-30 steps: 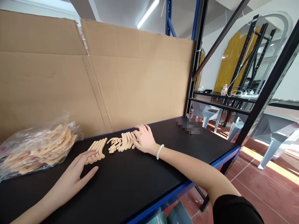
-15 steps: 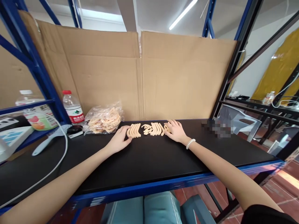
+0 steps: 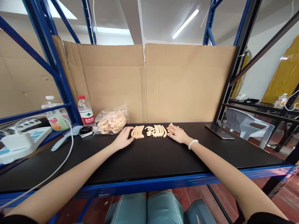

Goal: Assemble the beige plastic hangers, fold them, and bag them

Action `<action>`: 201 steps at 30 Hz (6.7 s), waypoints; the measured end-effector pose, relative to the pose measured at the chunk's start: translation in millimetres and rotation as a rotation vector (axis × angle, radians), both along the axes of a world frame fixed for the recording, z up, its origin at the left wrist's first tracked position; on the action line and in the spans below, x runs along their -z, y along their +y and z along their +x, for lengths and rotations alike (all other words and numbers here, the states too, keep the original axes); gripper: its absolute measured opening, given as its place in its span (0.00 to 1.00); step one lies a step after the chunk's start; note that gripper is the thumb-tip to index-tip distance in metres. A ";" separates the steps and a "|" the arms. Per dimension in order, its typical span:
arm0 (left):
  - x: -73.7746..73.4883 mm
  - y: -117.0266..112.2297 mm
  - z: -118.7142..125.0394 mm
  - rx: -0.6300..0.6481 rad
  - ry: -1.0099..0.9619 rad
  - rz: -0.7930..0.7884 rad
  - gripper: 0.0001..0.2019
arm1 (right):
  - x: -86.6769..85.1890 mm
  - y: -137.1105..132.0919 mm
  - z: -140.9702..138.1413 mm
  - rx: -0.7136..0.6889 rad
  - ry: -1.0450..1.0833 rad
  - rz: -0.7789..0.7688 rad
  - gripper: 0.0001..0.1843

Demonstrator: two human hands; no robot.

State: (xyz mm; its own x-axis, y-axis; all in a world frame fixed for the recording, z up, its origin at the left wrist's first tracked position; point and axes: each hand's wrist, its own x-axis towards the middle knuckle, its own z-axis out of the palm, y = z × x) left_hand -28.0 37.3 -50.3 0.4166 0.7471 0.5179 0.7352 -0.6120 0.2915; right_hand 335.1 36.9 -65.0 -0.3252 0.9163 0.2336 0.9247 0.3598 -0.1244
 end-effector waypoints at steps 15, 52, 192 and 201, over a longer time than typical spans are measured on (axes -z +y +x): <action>-0.2 9.8 -13.4 -0.038 0.026 0.009 0.23 | -13.0 -8.0 -2.7 0.025 0.134 0.441 0.22; -11.3 16.5 -22.7 0.062 0.301 -0.068 0.20 | -8.4 9.6 32.1 0.193 0.397 0.460 0.13; -20.9 -49.4 40.3 0.494 -0.542 -0.062 0.04 | -34.9 -51.0 -101.8 -0.461 1.360 -0.699 0.15; -21.1 -50.1 40.3 0.486 -0.550 -0.069 0.04 | -33.3 -54.2 -108.3 -0.437 1.380 -0.558 0.19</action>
State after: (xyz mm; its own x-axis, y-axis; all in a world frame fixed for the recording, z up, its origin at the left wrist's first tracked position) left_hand 12.4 -12.8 -29.2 0.4024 0.5823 0.7064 0.1216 -0.7988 0.5892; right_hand 226.8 -17.3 -31.7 -0.4082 0.8808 0.2400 -0.1774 0.1813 -0.9673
